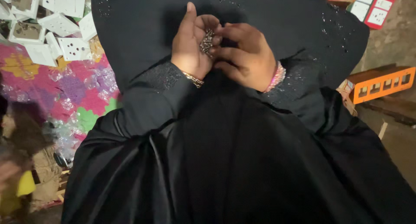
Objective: The person sits on the floor and uses both hands to pick up small metallic pieces and attach them to a black fabric garment resting on their lap. They repeatedly pick, place, and press the pieces onto the fabric surface.
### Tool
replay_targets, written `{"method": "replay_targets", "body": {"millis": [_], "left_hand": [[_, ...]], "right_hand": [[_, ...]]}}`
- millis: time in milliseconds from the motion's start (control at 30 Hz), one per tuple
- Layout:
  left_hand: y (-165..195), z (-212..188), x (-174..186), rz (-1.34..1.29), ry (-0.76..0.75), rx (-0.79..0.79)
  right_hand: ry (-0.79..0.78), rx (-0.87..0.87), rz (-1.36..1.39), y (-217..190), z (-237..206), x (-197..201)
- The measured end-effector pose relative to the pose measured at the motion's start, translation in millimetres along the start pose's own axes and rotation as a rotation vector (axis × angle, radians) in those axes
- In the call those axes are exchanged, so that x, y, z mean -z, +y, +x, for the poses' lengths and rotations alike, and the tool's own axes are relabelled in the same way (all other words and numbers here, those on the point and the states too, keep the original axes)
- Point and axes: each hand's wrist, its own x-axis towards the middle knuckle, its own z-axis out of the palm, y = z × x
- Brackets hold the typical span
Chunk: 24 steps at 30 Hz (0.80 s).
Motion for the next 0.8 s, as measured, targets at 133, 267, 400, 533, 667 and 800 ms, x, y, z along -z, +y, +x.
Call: {"method": "replay_targets", "body": {"millis": [133,267,400,533,667,800], "left_hand": [[-13,-13,-12,-0.019,0.049,-0.015],[-24,-30,-13,-0.007,0.113,0.009],[-40,-35,-8,-0.063,0.099,0.035],[-43,-40,-2,0.043,0.019,0.076],[-44,-47,-7,0.252,0.065,0.119],[-34,-50,-16,0.388,0.064,0.114]], "right_hand": [[0.056,0.026,-0.060,-7,-3,-9],[0.066,0.007,-0.128,-14,-7,-7],[0.054,-0.123,-0.134,-24,-8,-11],[0.056,-0.279,0.086,-34,-22,-2],[0.128,-0.276,0.071,-41,-27,1],[0.196,-0.254,0.090,-44,-29,2]]}}
